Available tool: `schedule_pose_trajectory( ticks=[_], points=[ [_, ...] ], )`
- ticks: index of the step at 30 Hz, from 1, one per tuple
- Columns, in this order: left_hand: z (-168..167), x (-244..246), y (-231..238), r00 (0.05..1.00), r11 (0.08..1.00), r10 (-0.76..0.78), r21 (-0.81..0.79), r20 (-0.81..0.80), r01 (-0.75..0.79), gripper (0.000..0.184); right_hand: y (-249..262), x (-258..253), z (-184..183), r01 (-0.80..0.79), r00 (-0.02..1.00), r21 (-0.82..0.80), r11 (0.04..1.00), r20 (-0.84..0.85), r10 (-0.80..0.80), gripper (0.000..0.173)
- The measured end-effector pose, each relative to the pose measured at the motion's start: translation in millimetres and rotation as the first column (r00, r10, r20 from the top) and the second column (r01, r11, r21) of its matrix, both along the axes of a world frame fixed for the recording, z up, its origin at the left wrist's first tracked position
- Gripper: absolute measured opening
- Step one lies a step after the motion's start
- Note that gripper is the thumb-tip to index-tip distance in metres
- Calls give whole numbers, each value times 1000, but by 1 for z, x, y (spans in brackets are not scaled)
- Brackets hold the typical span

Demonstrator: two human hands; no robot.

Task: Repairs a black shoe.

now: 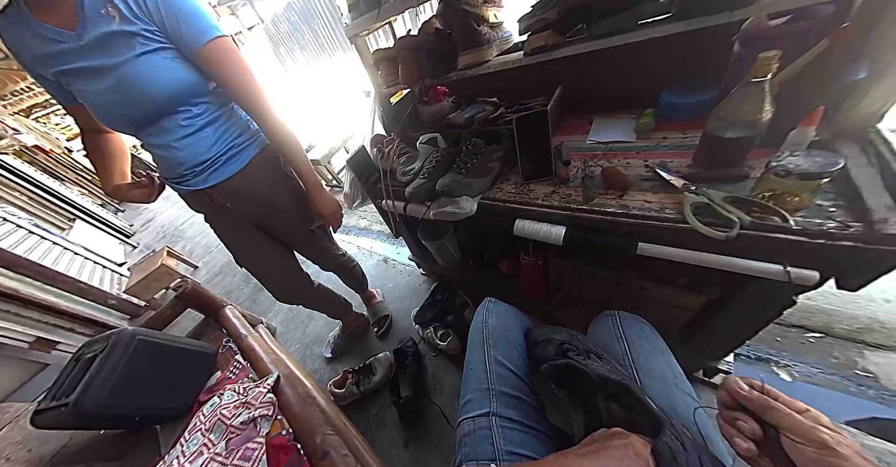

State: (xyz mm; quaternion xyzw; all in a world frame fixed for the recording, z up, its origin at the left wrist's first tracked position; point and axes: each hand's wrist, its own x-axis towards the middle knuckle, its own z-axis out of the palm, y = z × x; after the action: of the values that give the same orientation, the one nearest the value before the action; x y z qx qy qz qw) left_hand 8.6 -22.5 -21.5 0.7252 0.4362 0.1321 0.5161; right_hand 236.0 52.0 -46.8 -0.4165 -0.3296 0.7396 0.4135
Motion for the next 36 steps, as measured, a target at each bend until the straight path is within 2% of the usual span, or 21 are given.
schedule_pose_trajectory(
  ticks=[3, 5, 6, 8, 10, 12, 14, 16, 17, 19, 21, 23, 25, 28, 31, 32, 33, 36],
  points=[
    [2, -5, 1, 998, 990, 54, 127, 31, -58, 45, -10, 22, 0, -69, 997, 192, 979, -23, 75, 34],
    [16, -10, 1, 994, 975, 110, 192, 4, -108, 45, -19, 36, 3, -119, 988, 300, 947, 126, 84, 15],
    [25, -13, 1, 993, 971, 119, 210, -15, -113, 45, -27, 42, 5, -133, 975, 324, 937, 213, 64, 17],
    [44, -25, 5, 989, 963, 128, 249, -75, -105, 47, -43, 46, 18, -196, 914, 328, 924, 401, 51, 40],
    [51, -43, 5, 978, 955, 141, 281, -151, -95, 48, -58, 42, 30, -294, 810, 313, 903, 583, 61, 53],
    [51, -64, 5, 973, 951, 121, 305, -198, -56, 42, -70, 35, 36, -395, 723, 352, 849, 689, 51, 63],
    [50, -81, 3, 985, 950, 107, 307, -136, -61, 36, -78, 27, 36, -449, 684, 392, 803, 729, 27, 72],
    [49, -88, 3, 985, 976, 87, 184, 147, -114, 33, -81, 19, 34, -466, 667, 406, 786, 745, 10, 78],
    [46, -87, 2, 939, 989, 92, 82, 331, -126, 32, -81, 15, 33, -481, 653, 400, 780, 757, 15, 79],
    [36, -77, 0, 768, 987, 157, -134, 621, -93, 28, -80, 9, 26, -502, 644, 407, 763, 765, 16, 77],
    [28, -64, -4, 583, 945, 292, -324, 758, -52, 30, -80, 7, 18, -519, 636, 412, 749, 772, 17, 75],
    [25, -57, -4, 511, 896, 416, -434, 752, -92, 31, -81, 9, 15, -516, 635, 415, 750, 773, 9, 74],
    [27, -58, 1, 522, 851, 514, -479, 681, -215, 34, -82, 8, 12, -506, 647, 437, 743, 763, -8, 70],
    [31, -69, 13, 517, 806, 590, -492, 621, -329, 41, -84, 6, 6, -508, 665, 498, 703, 745, -47, 65],
    [33, -77, 18, 460, 770, 637, -538, 618, -344, 44, -86, 1, 7, -511, 661, 514, 689, 747, -67, 63],
    [32, -78, 18, 474, 771, 635, -541, 610, -336, 44, -86, 1, 7, -506, 664, 511, 695, 745, -65, 63],
    [30, -79, 17, 528, 787, 612, -521, 588, -331, 43, -86, 2, 6, -499, 668, 509, 701, 741, -63, 64],
    [26, -73, 9, 815, 896, 412, -343, 407, -282, 40, -85, 6, 5, -486, 692, 484, 727, 721, -17, 65]
  ],
)
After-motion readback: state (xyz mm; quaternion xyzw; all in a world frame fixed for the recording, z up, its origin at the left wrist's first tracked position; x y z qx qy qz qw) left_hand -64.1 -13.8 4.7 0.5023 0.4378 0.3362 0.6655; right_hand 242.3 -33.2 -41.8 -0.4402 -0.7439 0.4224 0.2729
